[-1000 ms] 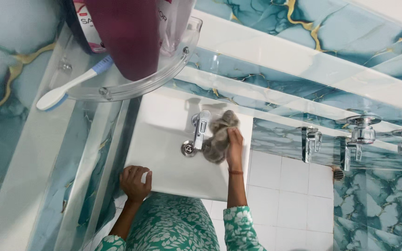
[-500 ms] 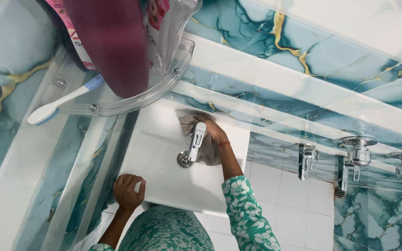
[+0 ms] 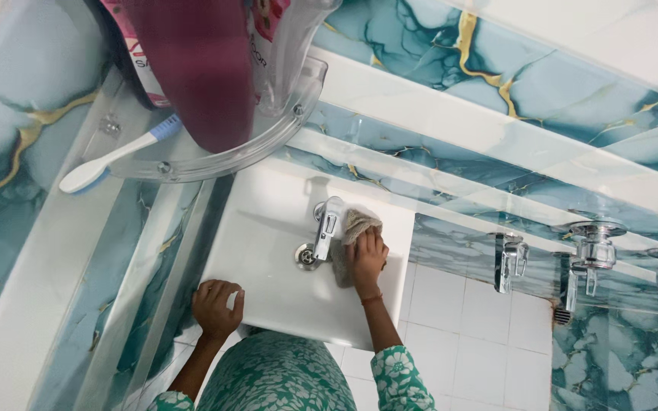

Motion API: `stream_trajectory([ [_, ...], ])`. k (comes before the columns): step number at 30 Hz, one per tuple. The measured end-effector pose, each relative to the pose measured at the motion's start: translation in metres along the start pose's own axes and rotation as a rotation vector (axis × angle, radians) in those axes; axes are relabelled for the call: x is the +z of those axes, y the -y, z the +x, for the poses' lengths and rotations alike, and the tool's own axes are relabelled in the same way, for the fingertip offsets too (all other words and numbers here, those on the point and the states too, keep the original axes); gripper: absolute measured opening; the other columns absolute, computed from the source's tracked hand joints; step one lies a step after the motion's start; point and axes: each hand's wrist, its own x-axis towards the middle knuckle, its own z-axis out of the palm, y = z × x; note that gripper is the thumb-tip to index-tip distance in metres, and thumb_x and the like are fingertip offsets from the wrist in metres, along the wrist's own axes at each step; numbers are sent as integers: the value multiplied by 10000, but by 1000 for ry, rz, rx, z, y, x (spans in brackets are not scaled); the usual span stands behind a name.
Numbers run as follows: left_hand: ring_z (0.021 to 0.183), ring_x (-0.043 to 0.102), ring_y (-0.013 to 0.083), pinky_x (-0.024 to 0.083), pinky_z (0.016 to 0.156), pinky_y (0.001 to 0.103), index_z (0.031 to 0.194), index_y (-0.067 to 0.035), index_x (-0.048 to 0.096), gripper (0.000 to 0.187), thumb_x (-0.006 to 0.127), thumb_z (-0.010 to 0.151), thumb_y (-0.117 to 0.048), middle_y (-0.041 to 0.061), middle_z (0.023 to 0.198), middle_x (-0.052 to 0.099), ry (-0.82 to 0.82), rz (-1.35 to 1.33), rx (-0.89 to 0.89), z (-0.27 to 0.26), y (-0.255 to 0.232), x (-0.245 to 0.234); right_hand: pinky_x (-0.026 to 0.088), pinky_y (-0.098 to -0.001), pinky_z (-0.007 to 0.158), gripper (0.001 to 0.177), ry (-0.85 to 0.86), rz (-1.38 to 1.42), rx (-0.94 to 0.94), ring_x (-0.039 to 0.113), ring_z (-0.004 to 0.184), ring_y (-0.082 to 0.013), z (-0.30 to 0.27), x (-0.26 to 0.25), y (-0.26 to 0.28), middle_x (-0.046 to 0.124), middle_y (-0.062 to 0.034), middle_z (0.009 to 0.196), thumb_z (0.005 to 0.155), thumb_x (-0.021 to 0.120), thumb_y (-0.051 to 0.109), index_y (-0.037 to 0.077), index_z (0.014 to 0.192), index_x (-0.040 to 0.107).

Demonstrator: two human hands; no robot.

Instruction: The person wipes the faucet, the sink basin, and the surrounding tiled shelf using a cloth, then replaces cleaning bottles on the shelf.

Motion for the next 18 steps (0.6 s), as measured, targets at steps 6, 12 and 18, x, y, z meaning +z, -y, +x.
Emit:
stream_trajectory([
  [6,988,630,260,431,821,439,824,-144,737,185,674,888,-306,10,880,720,-27,-46,-20,-4,1,0,534,-417,947,319,101,418,253,687,1112,-332,31,40,8,728,-173,1161,1134,516,264,32,1259,696],
  [12,970,627,264,441,819,445,814,-134,735,200,686,882,-316,20,865,713,-41,-56,31,4,0,-4,613,-317,847,438,478,1491,669,714,940,-151,139,41,12,744,-61,1077,1018,418,266,19,1334,596],
  [18,979,631,259,440,801,445,808,-140,736,191,675,910,-290,12,879,718,-76,-66,32,-1,1,0,576,-309,812,446,302,1566,508,617,978,-194,70,4,53,637,-120,1148,1168,393,357,11,1410,538],
])
